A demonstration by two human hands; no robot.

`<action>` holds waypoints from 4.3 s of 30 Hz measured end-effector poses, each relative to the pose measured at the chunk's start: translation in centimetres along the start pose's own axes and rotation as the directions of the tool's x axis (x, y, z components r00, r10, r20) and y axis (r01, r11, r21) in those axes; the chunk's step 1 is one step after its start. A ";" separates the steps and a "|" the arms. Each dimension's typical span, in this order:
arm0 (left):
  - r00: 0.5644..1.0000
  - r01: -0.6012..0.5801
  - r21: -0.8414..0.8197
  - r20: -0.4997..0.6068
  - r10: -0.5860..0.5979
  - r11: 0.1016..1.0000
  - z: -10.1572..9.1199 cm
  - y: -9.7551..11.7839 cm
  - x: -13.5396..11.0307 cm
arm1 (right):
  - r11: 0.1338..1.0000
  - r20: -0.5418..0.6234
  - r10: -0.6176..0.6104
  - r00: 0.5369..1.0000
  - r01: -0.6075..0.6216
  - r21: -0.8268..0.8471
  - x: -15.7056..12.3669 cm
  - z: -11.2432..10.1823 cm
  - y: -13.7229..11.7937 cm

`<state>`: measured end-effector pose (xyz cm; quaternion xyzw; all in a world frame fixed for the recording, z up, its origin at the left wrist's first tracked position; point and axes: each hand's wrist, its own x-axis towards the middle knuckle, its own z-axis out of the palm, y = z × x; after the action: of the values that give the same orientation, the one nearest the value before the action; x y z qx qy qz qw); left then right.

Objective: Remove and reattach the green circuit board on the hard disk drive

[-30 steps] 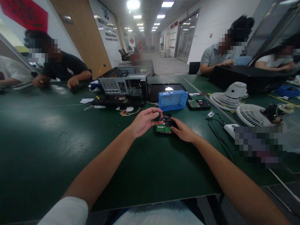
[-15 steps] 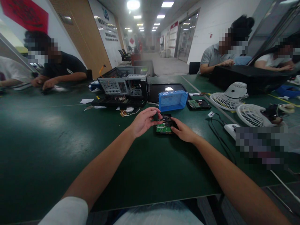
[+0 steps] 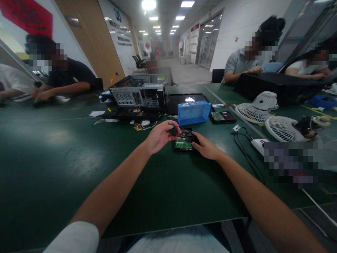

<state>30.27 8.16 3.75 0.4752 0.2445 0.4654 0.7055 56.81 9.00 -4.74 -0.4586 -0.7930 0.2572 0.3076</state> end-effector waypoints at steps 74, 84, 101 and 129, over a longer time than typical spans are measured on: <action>0.873 -0.406 0.657 0.074 0.482 0.635 0.3 -0.5 -0.1 | 1.000 0.006 0.012 1.000 -0.012 0.000 0.2 0.2 0.3; 0.856 -0.437 0.720 0.149 0.495 0.540 -0.1 -0.4 -0.2 | 1.000 0.010 0.016 1.000 -0.016 -0.017 0.1 0.1 0.2; 0.868 -0.436 0.659 0.128 0.480 0.613 0.0 -0.9 -0.1 | 0.999 0.018 0.022 1.000 -0.021 -0.024 0.2 0.2 0.2; 0.872 -0.380 0.797 0.138 0.470 0.470 -0.1 0.0 -0.2 | 1.000 0.013 0.023 1.000 -0.023 -0.017 0.1 0.1 0.1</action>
<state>30.12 8.00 3.68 0.7623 0.3367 0.4870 0.2616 56.76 9.13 -4.86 -0.4686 -0.7918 0.2570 0.2956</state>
